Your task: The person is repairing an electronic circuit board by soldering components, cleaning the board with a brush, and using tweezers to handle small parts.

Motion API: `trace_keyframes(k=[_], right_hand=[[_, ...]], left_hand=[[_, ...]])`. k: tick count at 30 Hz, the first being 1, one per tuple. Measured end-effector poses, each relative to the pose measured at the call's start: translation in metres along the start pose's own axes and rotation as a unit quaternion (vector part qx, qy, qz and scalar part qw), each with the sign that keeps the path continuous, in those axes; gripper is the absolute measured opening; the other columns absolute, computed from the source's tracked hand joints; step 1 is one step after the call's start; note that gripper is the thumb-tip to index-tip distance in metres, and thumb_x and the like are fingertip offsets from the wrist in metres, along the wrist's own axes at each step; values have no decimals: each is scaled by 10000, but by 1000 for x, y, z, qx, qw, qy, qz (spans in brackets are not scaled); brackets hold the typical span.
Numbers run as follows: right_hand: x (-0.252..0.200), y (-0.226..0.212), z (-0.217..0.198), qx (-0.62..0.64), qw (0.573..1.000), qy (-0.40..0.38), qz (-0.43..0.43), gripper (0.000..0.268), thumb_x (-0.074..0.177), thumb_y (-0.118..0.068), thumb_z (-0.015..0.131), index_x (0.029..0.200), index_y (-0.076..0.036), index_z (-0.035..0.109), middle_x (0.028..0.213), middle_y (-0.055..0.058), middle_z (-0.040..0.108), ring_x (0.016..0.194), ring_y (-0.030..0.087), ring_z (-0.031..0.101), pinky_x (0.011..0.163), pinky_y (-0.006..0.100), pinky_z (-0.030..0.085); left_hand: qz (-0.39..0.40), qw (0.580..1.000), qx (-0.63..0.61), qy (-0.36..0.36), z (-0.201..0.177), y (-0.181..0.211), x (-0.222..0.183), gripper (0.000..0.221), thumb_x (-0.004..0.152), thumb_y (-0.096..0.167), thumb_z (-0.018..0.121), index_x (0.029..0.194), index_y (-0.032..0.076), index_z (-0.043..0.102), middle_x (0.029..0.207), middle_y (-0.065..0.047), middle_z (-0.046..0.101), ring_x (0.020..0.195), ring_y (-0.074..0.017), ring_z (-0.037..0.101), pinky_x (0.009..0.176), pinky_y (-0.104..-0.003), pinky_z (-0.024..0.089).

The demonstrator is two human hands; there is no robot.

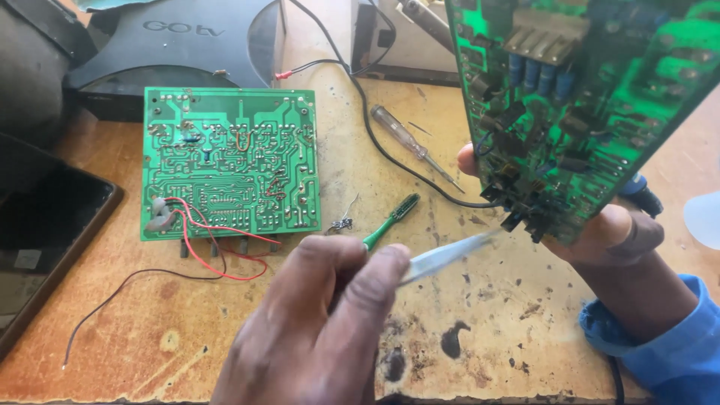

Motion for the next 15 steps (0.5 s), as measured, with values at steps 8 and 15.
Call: trace_keyframes(k=[8,15], right_hand=[[5,-2,8,-5,1000,23,9,826,989,-440,722,1634,-108,328,1711,131,314,1594,393,373,1372,713,401],[4,-3,9,-33,998,13,48,910,976,-500,713,1608,-31,254,1646,232,345,1586,424,357,1393,653,303]], left_hand=[[-85,995,-18,56,-11,17,1,289,962,147,628,1249,183,644,1058,10,546,903,-213,622,592,-388,504],[-13,999,-23,47,-8,10,5,368,907,-59,601,1263,27,630,1090,-114,505,817,-296,584,558,-420,503]])
Point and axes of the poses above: each hand's wrist, its own x-axis towards the middle knuckle, its own z-axis out of the palm, y = z × x, the point moved 2 cm from there along x, towards the middle knuckle
